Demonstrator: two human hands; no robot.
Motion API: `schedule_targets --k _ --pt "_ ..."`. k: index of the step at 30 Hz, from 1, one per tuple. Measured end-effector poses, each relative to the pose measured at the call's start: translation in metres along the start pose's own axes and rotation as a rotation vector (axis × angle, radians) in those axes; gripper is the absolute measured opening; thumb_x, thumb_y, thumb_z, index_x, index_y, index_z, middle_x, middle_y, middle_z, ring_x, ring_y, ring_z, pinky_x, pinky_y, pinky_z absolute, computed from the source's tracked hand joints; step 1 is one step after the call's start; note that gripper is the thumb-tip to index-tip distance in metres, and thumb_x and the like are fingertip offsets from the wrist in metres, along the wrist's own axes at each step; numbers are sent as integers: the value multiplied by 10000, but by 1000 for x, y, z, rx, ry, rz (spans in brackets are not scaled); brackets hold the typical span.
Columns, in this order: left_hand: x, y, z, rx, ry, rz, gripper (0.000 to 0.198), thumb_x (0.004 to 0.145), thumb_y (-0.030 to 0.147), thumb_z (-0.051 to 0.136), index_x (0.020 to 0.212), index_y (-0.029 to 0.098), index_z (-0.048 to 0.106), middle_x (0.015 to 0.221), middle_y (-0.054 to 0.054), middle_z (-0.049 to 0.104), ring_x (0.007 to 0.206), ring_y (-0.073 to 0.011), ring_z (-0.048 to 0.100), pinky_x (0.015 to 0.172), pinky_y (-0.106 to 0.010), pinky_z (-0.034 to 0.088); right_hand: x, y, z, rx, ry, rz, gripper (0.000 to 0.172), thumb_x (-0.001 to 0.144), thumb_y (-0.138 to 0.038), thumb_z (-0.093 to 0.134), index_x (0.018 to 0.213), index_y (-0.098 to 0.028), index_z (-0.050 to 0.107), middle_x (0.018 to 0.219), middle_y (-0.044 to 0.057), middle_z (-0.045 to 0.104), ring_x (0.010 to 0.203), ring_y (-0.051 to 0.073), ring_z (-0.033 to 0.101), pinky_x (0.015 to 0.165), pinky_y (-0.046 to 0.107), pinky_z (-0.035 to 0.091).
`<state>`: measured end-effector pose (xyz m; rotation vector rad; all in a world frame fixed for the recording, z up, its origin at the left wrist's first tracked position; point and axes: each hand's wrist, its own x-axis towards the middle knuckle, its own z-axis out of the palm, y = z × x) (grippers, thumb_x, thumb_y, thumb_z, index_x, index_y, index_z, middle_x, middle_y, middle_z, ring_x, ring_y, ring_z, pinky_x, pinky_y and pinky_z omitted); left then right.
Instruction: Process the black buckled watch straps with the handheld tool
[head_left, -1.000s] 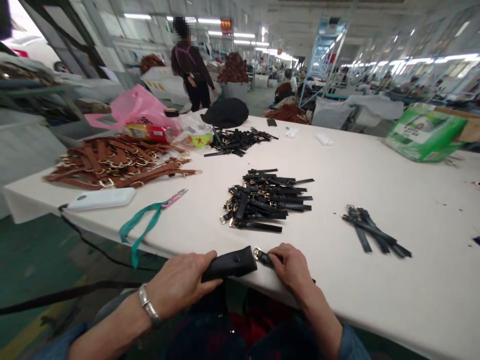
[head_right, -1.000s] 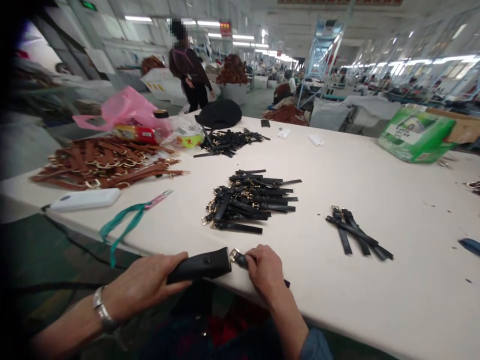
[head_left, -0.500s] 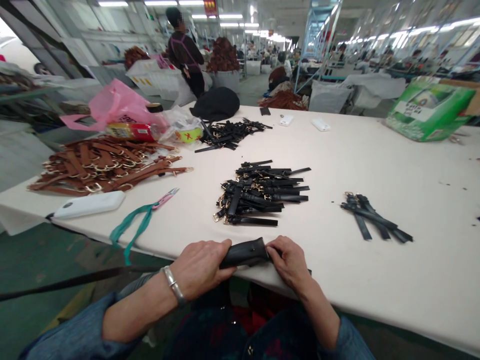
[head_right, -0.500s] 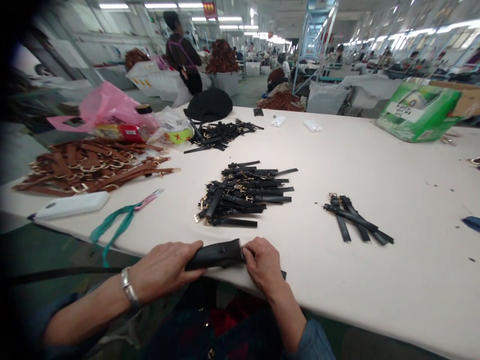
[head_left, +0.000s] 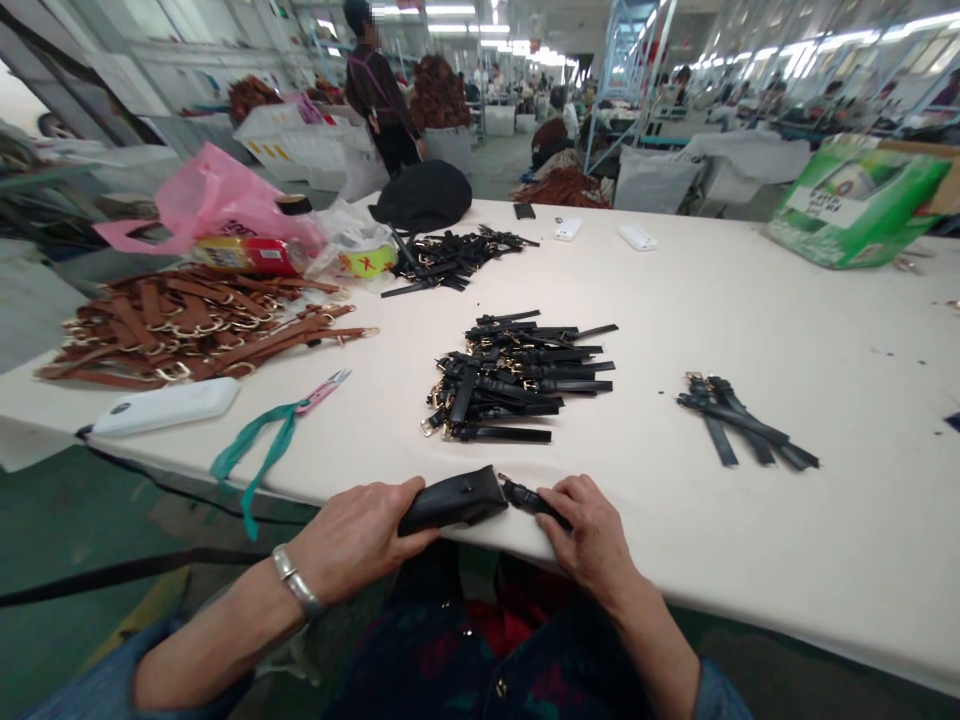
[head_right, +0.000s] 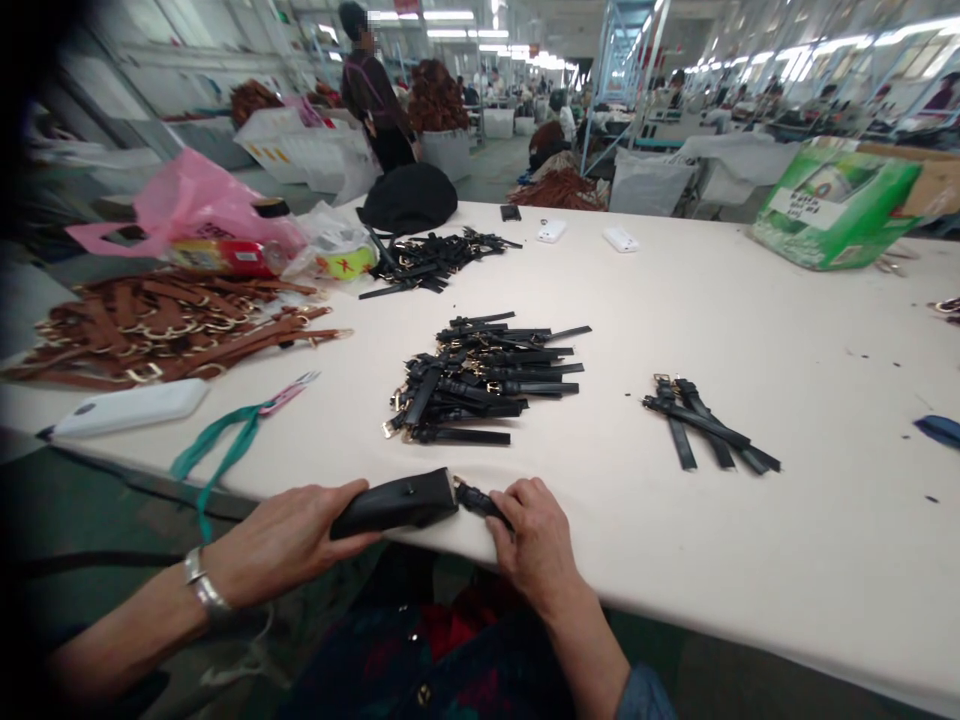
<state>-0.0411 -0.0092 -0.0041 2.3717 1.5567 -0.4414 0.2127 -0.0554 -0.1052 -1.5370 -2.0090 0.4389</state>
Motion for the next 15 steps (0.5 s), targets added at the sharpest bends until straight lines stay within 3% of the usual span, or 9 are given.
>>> schedule_targets --k 7,11,15 --pt "-1 17 -1 30 -7 8 264 802 454 411 893 229 514 790 -61 654 731 -242 618 630 -317 419 3 -4 -2 -38 -12 -12 218 797 -216 526 1002 -220 602 826 49 525 813 183 463 719 309 399" --pt "8 33 -5 39 5 38 273 797 446 423 919 218 511 811 -72 656 754 -249 618 640 -324 428 2 -3 0 -34 -15 -15 213 780 -219 542 984 -222 605 829 46 522 819 182 462 719 306 398" --pt "19 35 -4 46 50 55 330 786 492 431 948 218 517 805 -78 655 771 -262 618 641 -328 431 1 0 2 -4 5 15 281 748 -238 575 1028 -207 581 877 57 524 846 193 469 738 320 407"
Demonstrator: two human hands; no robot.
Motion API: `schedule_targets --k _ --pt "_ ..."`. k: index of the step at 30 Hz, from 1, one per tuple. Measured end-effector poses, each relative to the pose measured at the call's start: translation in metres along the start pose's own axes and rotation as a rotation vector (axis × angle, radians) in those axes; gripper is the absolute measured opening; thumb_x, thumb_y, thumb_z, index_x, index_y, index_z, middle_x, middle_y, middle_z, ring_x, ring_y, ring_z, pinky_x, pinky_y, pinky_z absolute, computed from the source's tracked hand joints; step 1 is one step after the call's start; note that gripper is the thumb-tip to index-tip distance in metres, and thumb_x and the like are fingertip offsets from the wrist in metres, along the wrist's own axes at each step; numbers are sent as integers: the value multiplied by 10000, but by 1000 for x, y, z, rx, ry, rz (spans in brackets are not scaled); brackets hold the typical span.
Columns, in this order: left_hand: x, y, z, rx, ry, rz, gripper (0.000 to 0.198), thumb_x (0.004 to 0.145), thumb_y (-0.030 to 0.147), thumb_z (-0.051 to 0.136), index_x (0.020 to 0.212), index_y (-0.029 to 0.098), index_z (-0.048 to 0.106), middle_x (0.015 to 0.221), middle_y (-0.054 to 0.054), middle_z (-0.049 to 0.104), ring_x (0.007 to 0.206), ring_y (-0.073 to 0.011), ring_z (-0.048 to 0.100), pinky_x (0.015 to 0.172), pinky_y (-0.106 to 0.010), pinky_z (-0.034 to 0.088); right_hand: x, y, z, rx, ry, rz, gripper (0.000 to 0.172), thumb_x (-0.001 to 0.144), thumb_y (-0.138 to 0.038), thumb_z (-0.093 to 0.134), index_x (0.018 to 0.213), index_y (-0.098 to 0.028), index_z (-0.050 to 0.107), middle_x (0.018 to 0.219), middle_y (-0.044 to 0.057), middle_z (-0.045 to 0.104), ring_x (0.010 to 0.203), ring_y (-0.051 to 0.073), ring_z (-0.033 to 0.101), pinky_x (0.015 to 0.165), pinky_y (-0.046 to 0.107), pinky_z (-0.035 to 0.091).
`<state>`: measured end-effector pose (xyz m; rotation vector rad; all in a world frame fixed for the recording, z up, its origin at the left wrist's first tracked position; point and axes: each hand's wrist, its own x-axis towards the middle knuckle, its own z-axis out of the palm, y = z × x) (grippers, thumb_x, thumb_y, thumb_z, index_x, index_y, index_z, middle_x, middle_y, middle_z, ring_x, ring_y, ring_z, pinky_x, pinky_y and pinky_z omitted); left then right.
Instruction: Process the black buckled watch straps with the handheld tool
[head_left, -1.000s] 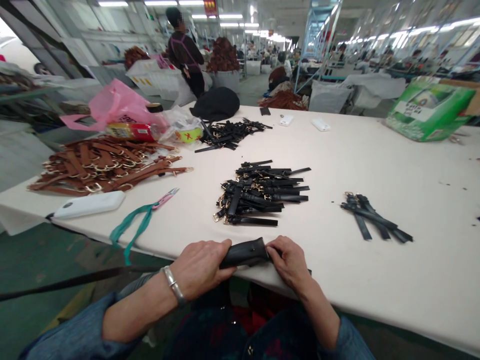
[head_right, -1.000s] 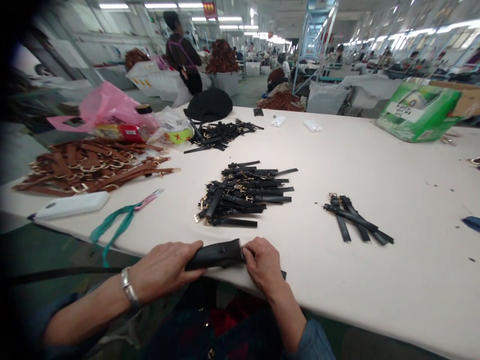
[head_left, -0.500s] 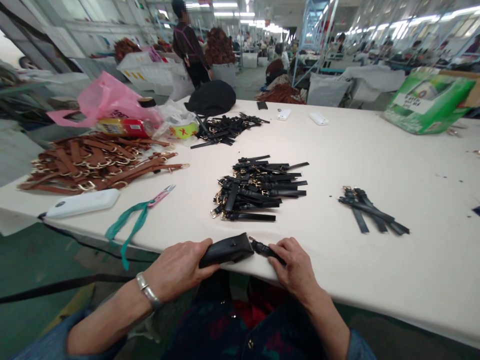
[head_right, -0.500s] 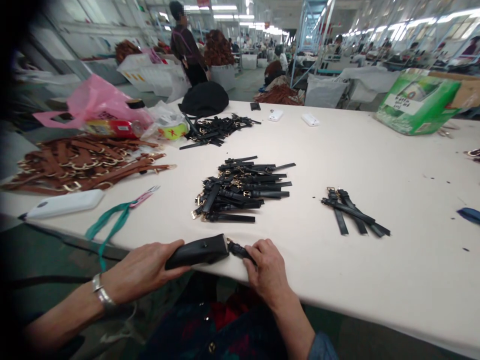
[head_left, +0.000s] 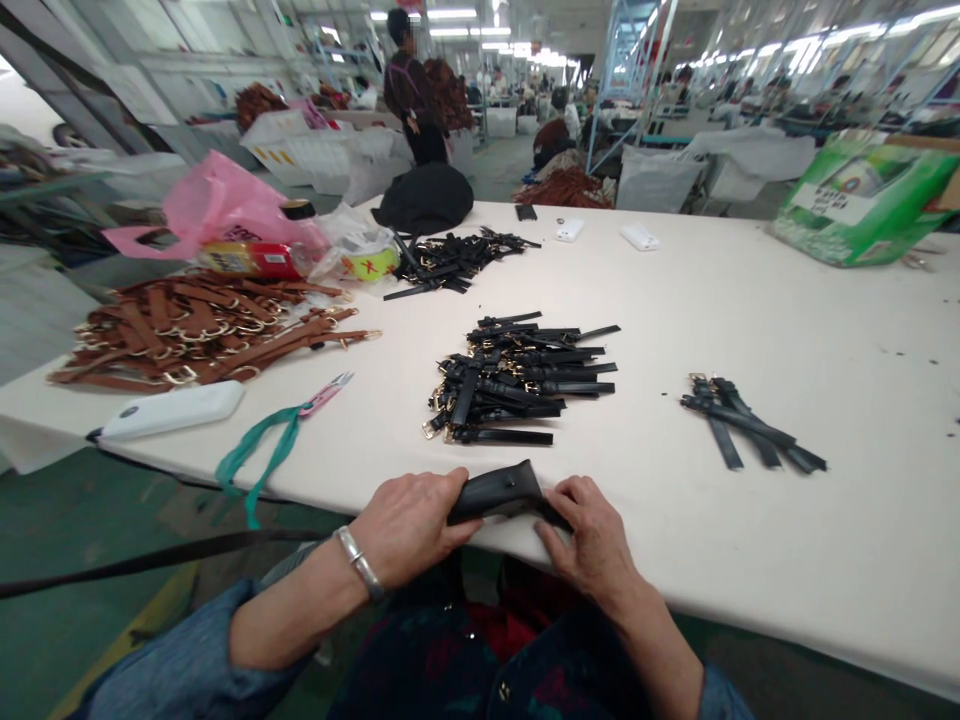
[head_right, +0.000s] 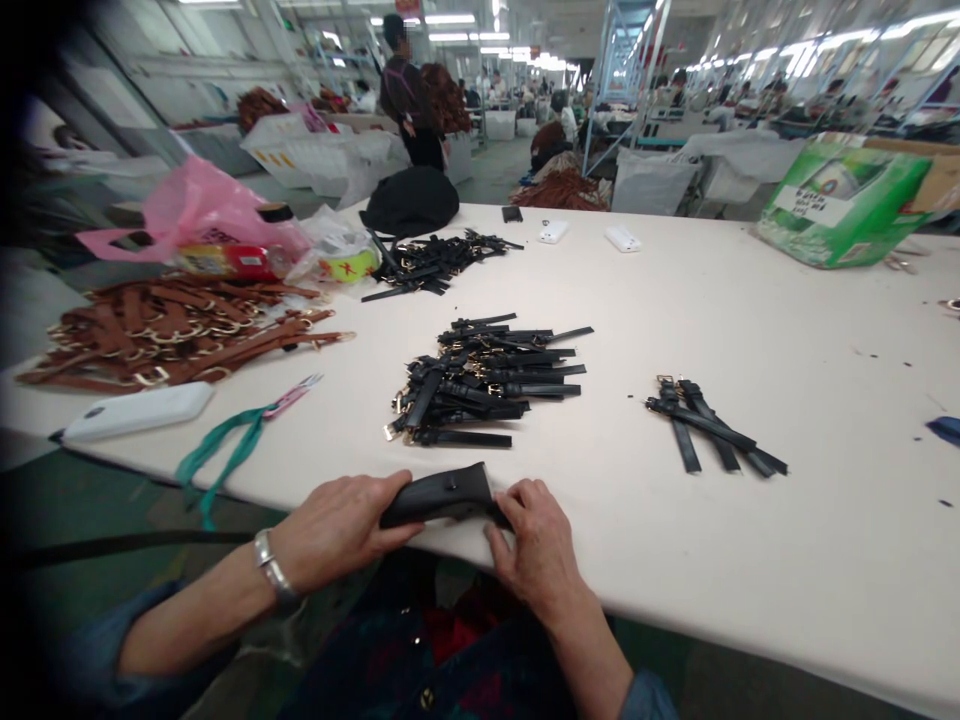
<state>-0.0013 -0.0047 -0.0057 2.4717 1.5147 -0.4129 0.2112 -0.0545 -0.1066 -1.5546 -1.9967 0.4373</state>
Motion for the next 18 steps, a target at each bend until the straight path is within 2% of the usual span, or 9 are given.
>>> schedule_targets --k 3,11,14,18 --pt "2 -6 3 -44 5 -10 360 786 520 419 961 223 525 803 -68 653 767 -246 618 641 -312 428 -1 1 0 22 35 3 329 755 -242 568 1081 -206 553 908 62 528 849 190 481 729 314 417" --pt "-20 -26 6 -70 -43 -54 311 791 487 410 920 235 540 789 -60 653 750 -233 619 641 -301 421 -3 -1 0 10 30 -39 232 801 -225 528 1026 -210 582 842 56 555 813 185 486 719 312 408" --pt "-19 -22 6 -46 -33 -35 307 798 483 400 919 233 531 786 -62 654 741 -245 619 631 -314 424 -3 0 1 4 11 -33 221 804 -222 528 1016 -210 590 834 56 552 813 188 479 724 314 402" --pt "-6 -8 5 -36 6 -37 337 785 493 427 955 219 527 800 -71 655 772 -242 618 652 -312 428 -3 0 3 -24 20 -19 182 804 -230 530 968 -199 602 827 56 543 809 185 475 725 312 400"
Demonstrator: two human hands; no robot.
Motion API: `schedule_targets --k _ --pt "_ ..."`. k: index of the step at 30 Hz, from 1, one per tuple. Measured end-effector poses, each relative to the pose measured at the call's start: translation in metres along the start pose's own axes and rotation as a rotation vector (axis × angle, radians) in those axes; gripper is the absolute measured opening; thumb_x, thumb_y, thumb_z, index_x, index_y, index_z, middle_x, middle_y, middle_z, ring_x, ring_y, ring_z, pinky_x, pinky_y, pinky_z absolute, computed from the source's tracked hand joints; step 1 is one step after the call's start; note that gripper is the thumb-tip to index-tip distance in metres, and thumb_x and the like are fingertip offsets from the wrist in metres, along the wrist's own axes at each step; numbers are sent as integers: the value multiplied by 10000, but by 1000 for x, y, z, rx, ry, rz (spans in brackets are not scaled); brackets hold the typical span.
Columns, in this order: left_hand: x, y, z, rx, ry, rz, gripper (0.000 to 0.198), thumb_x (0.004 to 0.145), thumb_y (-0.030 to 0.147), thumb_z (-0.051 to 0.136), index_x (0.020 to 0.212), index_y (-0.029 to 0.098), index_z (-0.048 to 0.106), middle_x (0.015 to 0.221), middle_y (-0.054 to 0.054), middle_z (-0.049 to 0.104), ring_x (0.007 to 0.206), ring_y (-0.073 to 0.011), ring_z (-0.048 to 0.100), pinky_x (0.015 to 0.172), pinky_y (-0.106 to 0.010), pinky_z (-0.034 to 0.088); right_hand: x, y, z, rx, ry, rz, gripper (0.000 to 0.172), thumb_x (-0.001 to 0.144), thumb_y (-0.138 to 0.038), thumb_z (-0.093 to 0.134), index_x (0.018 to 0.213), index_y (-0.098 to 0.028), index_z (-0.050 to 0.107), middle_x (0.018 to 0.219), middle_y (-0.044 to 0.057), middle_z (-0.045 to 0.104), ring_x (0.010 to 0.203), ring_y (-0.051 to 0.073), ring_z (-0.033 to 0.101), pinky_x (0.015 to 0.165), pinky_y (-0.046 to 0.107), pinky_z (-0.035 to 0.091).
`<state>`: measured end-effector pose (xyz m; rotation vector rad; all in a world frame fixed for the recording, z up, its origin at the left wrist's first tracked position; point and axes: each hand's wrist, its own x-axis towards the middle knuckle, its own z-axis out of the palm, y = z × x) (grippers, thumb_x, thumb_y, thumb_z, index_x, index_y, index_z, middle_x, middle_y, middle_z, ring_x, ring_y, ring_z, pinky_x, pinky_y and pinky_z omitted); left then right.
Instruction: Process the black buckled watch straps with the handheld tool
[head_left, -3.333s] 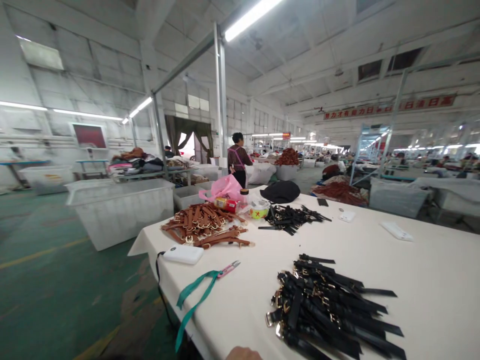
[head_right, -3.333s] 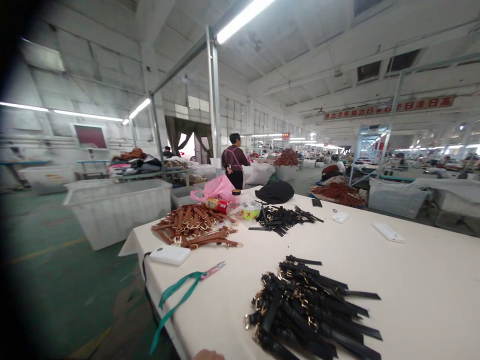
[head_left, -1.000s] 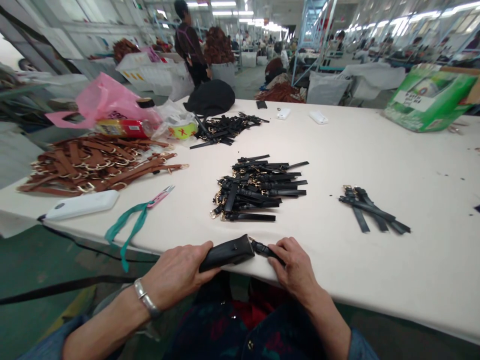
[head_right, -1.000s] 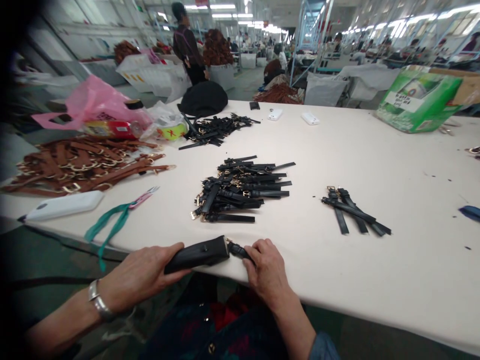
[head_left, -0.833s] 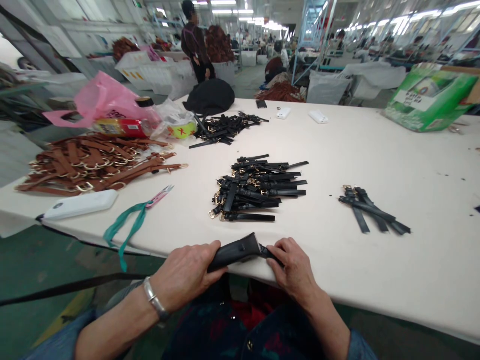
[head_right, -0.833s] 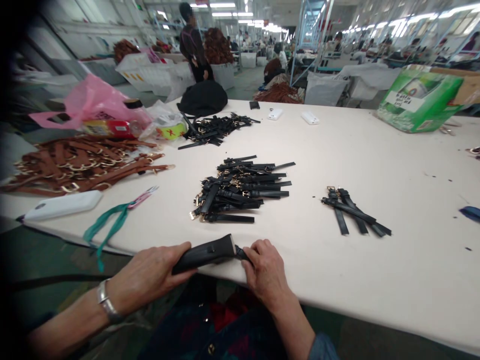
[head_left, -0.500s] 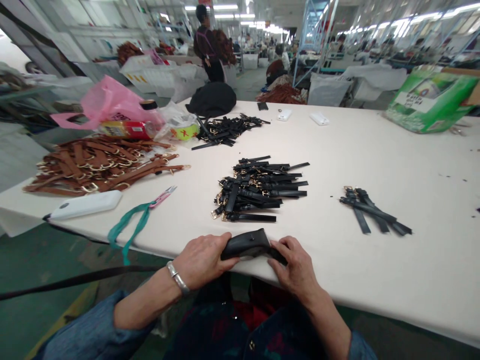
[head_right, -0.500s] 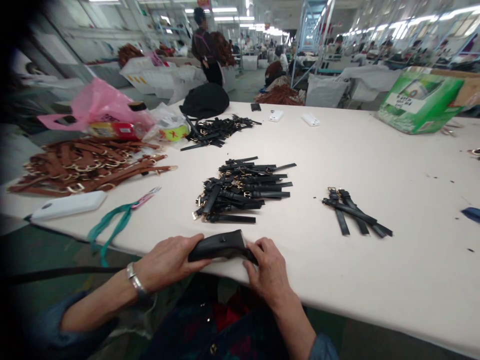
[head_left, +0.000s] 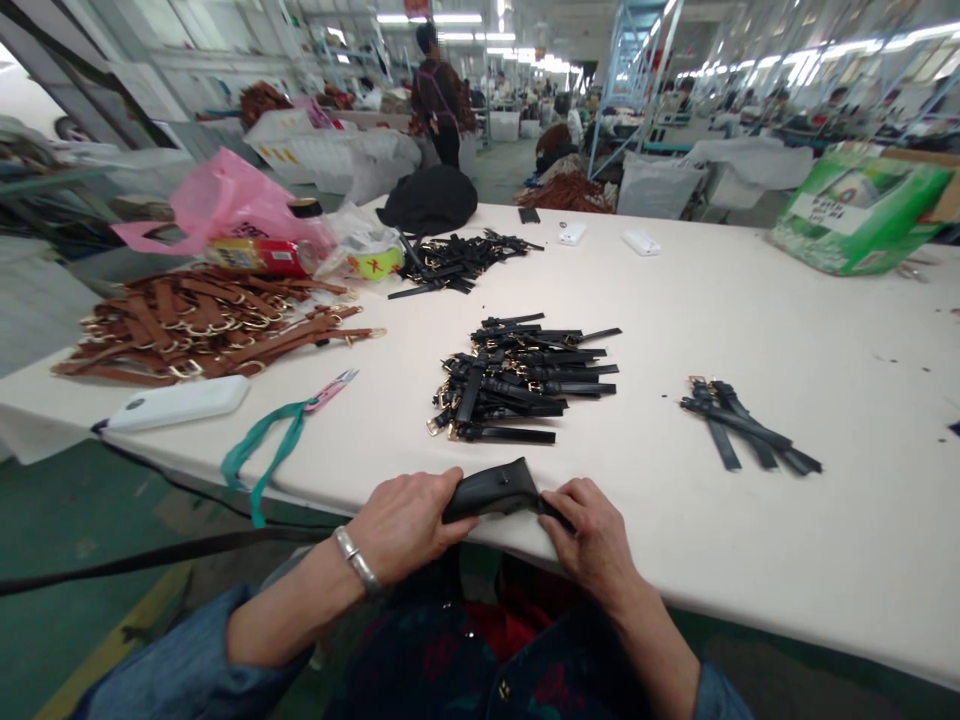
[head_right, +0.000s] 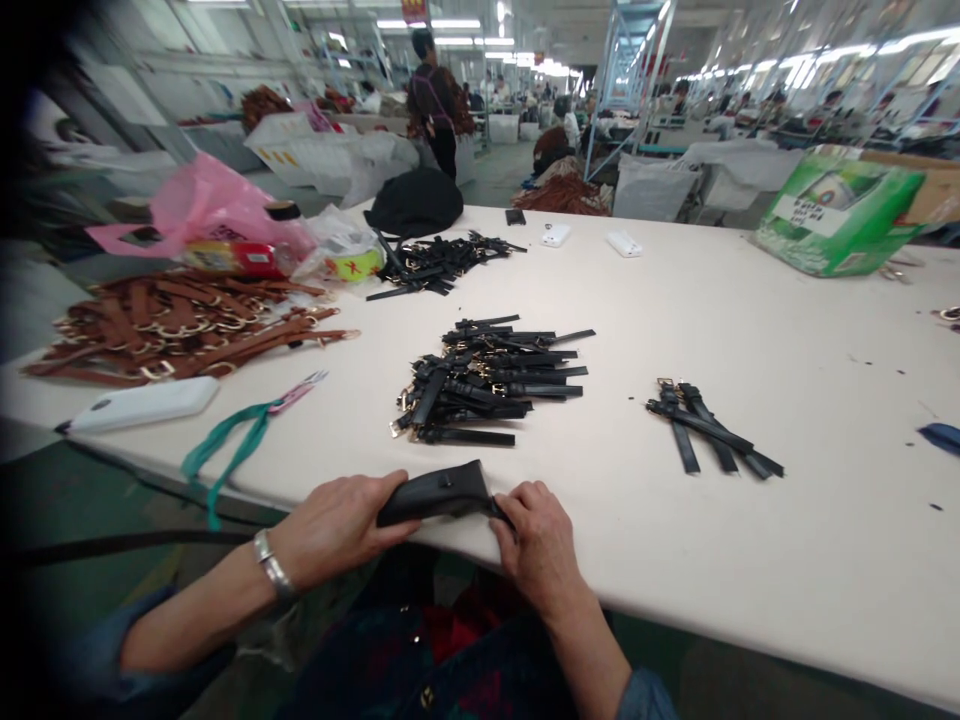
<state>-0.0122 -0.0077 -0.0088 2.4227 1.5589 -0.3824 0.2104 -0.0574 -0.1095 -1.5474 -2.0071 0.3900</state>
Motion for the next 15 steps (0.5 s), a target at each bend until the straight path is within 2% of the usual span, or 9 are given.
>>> schedule_targets --k 3,6,11,15 --pt "8 2 1 -36 31 28 365 774 519 438 967 222 531 822 -73 659 785 -246 618 655 -314 429 1 -2 0 -34 5 3 149 815 -235 516 924 -192 607 819 58 537 811 184 475 724 307 400" --pt "8 -7 2 -58 52 24 369 774 525 437 965 225 537 818 -67 658 781 -239 613 647 -303 421 3 -5 -3 -58 -12 4 170 832 -233 490 954 -199 602 830 56 540 829 181 480 741 299 397" --pt "-1 -28 -1 -61 85 -52 311 785 496 424 889 225 537 761 -44 644 715 -203 602 601 -267 390 11 -12 -12 -110 -88 97 196 868 -225 418 870 -219 613 865 35 542 812 144 509 709 249 382" --pt "-11 -35 -3 -66 53 -61 310 766 508 445 880 236 541 752 -40 644 711 -203 604 605 -270 385 21 -12 -17 -151 -175 142 242 880 -234 389 798 -220 616 812 18 553 774 120 529 677 225 359"
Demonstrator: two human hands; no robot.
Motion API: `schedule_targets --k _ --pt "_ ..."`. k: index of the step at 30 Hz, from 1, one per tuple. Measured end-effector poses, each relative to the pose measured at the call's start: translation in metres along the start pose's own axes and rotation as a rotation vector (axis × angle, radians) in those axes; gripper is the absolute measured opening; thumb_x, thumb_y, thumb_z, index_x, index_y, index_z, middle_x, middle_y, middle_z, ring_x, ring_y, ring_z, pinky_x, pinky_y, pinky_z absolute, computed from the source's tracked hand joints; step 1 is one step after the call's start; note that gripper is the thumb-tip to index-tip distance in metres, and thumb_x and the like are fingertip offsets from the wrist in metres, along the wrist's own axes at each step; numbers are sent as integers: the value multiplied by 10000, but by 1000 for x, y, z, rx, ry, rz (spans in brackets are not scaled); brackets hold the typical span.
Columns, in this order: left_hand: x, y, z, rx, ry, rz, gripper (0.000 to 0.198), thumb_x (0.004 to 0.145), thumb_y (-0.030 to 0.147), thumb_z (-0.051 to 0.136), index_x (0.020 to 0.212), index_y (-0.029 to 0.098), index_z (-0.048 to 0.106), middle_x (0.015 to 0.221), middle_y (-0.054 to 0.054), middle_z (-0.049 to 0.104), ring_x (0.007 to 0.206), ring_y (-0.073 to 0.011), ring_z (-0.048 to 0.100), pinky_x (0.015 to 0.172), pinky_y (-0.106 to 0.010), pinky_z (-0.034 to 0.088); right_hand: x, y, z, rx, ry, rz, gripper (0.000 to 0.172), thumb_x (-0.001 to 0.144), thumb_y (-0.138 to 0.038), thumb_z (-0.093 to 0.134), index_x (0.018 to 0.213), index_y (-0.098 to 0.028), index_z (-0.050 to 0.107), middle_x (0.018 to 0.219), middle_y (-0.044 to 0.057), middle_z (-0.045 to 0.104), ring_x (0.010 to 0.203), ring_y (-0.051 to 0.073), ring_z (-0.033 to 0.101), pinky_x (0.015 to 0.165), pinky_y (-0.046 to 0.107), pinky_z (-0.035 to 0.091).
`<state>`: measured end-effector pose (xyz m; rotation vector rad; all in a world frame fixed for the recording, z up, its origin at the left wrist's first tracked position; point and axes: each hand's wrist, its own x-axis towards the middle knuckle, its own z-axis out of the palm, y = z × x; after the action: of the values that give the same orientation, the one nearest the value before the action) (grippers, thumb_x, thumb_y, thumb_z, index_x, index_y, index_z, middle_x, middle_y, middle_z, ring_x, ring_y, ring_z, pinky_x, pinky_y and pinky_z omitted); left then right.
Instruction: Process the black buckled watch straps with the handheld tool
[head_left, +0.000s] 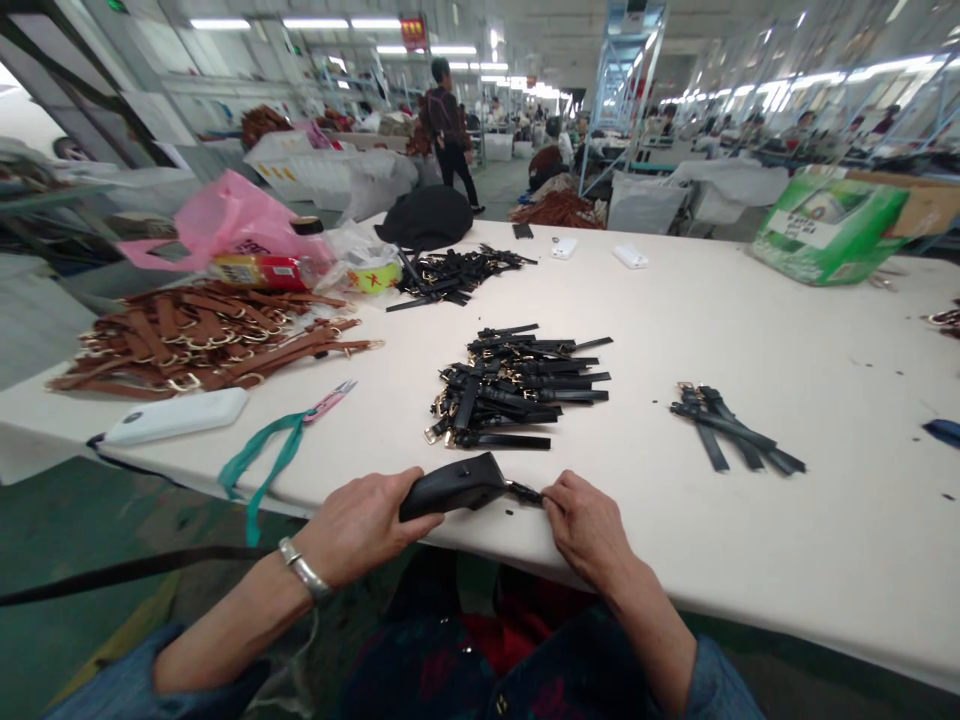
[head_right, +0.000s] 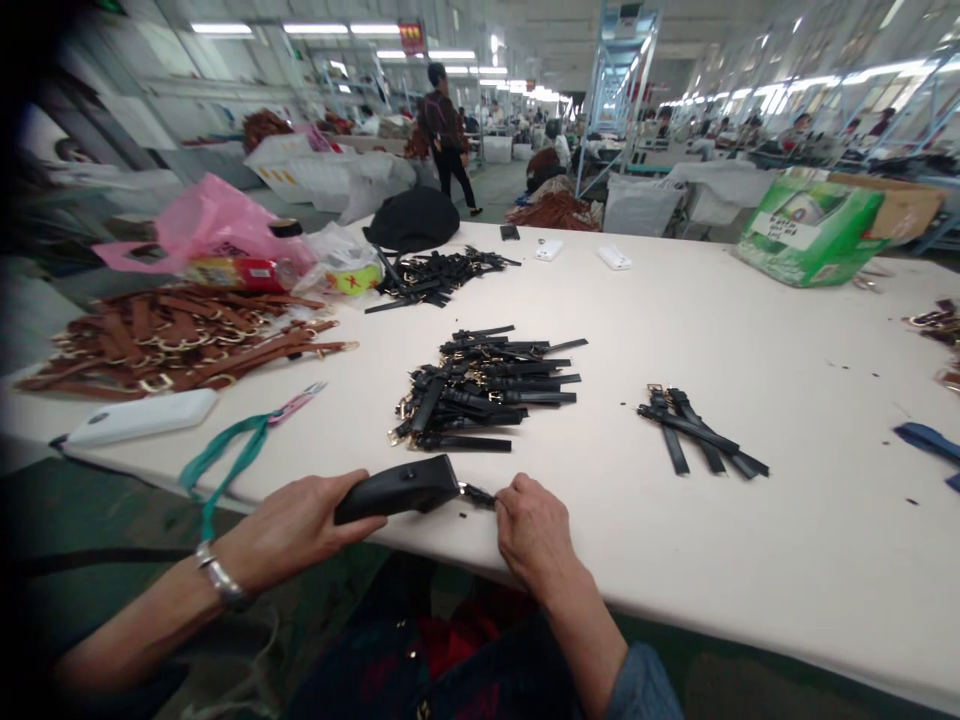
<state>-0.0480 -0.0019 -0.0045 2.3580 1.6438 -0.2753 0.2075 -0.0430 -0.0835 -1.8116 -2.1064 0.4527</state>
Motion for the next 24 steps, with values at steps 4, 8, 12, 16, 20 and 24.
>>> schedule_targets --k 4,8,12,16,20,24 --pt "-2 6 2 21 -24 25 325 768 524 432 896 245 538 755 -44 647 723 -218 613 614 -286 391 8 3 1 -8 -15 -10 212 863 -239 418 845 -242 629 794 11 573 784 125 538 668 225 343" --pt "7 17 1 91 -3 47 343 767 535 429 913 239 522 773 -61 649 739 -246 617 614 -307 403 9 6 5 31 31 -23 214 854 -231 431 846 -243 644 779 17 578 766 127 534 672 226 340" --pt "16 24 -1 132 -15 84 352 775 533 414 929 233 516 802 -75 650 756 -262 619 616 -320 410 7 8 11 70 101 -32 185 829 -214 466 844 -230 649 766 24 579 747 132 522 683 232 347" --pt "10 18 -6 122 -57 92 319 773 516 428 919 248 520 796 -65 653 755 -265 618 619 -325 410 5 10 16 126 138 -54 168 807 -198 497 867 -240 648 773 20 578 756 137 518 708 242 363" --pt "-3 7 -10 67 -66 79 283 785 507 417 881 260 516 753 -39 649 724 -242 617 609 -306 406 2 9 19 186 140 -110 177 789 -177 517 887 -244 649 793 23 580 770 145 515 712 248 380" --pt "-11 6 -14 77 -67 85 266 783 499 425 867 263 516 755 -35 648 712 -241 618 596 -305 405 -1 5 18 213 137 -139 174 790 -167 523 885 -238 650 792 30 577 769 150 512 700 252 391"
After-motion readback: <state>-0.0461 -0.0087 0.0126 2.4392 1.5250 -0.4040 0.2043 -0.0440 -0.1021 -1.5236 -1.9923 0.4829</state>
